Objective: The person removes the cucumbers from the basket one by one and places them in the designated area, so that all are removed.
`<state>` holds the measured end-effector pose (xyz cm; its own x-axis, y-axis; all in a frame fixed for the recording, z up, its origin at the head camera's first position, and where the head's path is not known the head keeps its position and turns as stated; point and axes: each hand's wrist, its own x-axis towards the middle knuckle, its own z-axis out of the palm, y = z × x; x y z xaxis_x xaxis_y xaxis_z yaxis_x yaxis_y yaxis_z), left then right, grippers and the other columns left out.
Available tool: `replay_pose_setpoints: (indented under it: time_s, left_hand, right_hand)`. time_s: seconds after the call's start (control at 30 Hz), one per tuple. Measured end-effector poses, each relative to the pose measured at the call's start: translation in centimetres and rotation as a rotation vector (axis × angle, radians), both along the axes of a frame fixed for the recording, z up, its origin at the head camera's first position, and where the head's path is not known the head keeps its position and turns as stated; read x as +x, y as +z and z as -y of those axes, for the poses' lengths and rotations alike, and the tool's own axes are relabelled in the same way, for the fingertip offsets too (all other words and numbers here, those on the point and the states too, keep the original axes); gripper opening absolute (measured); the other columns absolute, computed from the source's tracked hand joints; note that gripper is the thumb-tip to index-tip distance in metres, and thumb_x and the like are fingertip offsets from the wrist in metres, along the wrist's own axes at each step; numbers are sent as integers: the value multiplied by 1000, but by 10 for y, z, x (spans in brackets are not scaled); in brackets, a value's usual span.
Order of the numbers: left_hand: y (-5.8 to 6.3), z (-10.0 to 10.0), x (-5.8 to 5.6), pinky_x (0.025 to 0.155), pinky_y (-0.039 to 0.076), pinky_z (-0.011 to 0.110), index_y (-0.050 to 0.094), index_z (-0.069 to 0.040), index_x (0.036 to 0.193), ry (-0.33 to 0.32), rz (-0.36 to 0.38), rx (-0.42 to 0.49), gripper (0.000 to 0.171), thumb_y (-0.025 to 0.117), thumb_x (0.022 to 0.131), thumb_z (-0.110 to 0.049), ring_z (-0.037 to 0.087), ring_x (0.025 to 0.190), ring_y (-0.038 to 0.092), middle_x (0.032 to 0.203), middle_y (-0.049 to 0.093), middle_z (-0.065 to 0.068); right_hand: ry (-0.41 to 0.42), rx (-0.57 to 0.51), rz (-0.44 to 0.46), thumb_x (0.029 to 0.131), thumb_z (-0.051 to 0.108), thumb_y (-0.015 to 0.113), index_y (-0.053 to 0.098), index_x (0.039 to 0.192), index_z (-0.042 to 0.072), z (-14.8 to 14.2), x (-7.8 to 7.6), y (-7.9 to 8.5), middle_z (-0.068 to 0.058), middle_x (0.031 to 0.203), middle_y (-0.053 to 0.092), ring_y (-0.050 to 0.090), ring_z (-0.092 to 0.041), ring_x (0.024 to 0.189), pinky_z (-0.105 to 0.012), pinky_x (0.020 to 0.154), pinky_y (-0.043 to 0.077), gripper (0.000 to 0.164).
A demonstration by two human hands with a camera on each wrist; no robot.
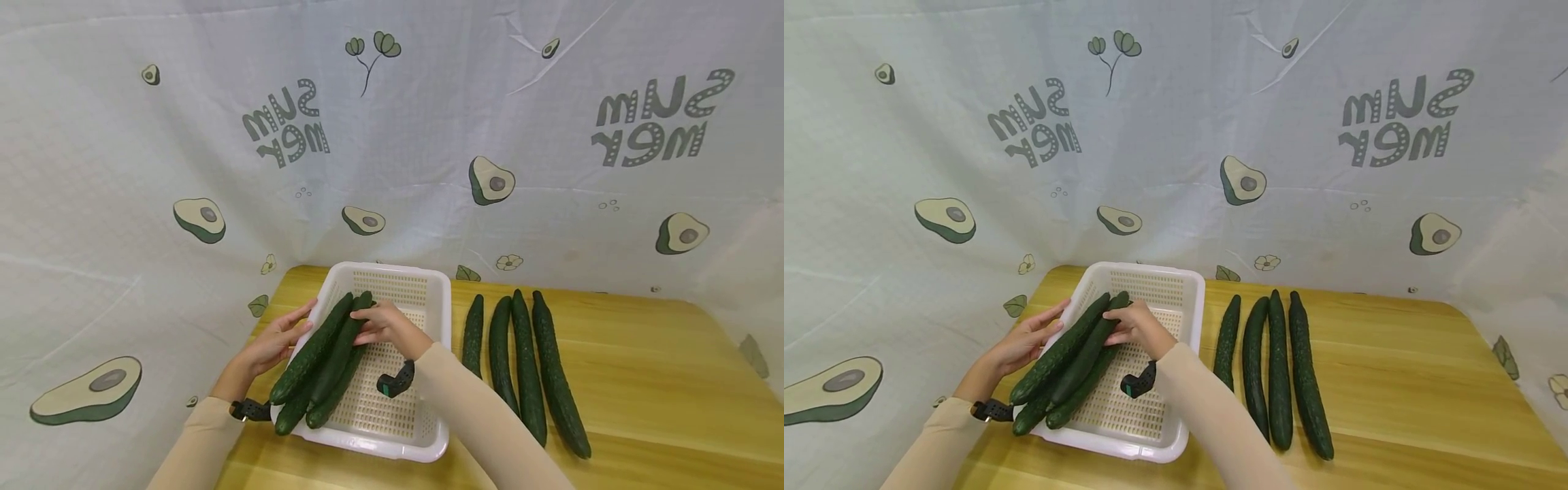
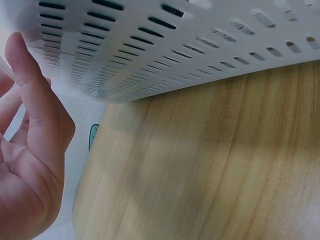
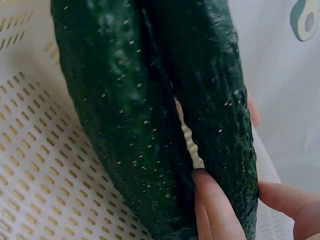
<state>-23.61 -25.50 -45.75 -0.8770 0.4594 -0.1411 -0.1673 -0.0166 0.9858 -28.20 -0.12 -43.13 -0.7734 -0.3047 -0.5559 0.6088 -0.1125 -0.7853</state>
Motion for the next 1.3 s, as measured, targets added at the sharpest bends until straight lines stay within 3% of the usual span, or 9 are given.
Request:
replay_pose_setpoints:
  time_s: [0.2,0.37,0.5,0.6,0.83,1.07,1.3]
  left_hand:
    - [1,0,0,70,58,26,17,-21,162,5,6,5,60,44,109,-14,11,90,65,163,13,13]
    - [0,0,1,72,58,28,16,-20,162,2,-5,1,60,44,109,-14,12,93,65,163,12,15]
    - [2,0,1,71,58,27,16,-20,162,10,-1,-4,61,45,108,-14,12,90,66,163,13,14]
    - [4,-1,0,73,58,28,16,-20,162,14,6,-3,62,47,108,-15,12,92,66,163,13,13]
    - [2,-1,-1,74,59,29,17,-22,162,11,14,-7,62,47,108,-16,13,94,66,163,14,12]
    - [0,-1,-2,73,58,28,17,-21,162,3,5,-11,61,46,108,-16,12,92,65,163,14,15]
    - [1,-1,-1,71,57,26,15,-22,162,10,18,-15,61,45,109,-17,10,88,65,164,10,15]
  right_hand:
    - [5,24,-36,96,5,66,21,155,-6,-10,0,6,-42,133,46,62,-49,107,-39,77,59,76]
    - [37,24,-74,97,9,66,21,156,-3,-23,3,17,-38,136,44,66,-43,100,-33,65,60,75]
    - [61,5,-108,97,8,64,23,156,-3,-32,4,27,-31,121,52,67,-37,92,-31,60,59,72]
    - [70,-5,-126,98,8,63,22,156,-3,-38,3,35,-26,112,54,66,-32,85,-30,59,59,72]
    - [72,-6,-155,99,8,61,17,158,-1,-54,2,43,-28,123,48,66,-34,89,-33,65,60,74]
    - [98,-44,-188,101,11,58,14,159,-1,-70,1,45,-31,129,48,68,-27,86,-34,70,60,73]
    - [127,-84,-240,103,9,54,10,158,-2,-86,2,47,-17,106,56,65,-21,79,-30,67,59,71]
